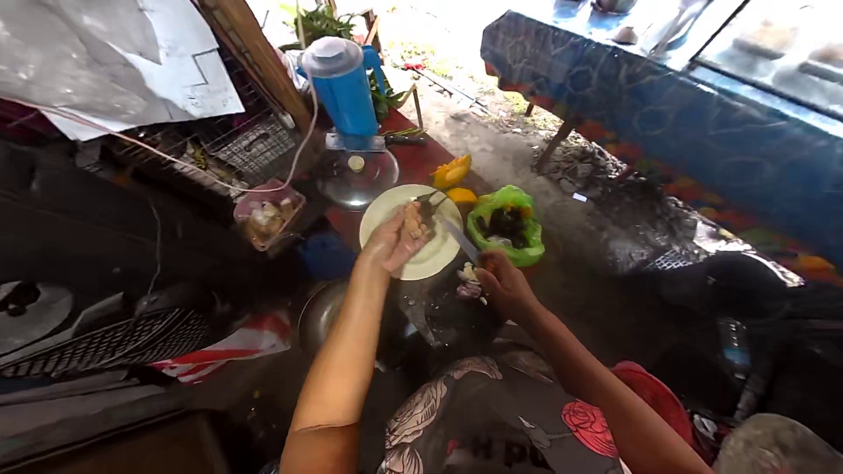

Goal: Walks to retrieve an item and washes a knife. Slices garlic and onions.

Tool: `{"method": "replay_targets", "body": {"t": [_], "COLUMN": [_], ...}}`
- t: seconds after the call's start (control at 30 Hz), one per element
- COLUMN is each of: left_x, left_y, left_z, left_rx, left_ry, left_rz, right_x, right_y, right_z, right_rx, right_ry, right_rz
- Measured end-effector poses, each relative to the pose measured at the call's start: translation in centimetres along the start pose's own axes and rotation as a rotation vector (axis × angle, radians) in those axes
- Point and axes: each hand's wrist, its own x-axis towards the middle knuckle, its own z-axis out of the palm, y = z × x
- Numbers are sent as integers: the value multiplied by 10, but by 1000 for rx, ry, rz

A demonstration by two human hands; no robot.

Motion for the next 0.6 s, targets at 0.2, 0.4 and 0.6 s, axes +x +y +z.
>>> {"method": "replay_targets", "body": {"t": [0.2,0.4,0.6], "left_x": [30,49,52], "left_y": [-35,-60,-67], "left_z": [64,105,134], "left_rx": [-189,-354,-318], "left_ry": [-78,-129,-55], "left_rz": [-96,-117,-91], "right_x": [17,24,30], "right_y": [4,15,12], "right_z": [-3,-6,-32], "right_rx": [-138,-119,-19], "right_ry": [160,280,201], "right_rz": [-120,-67,49]}}
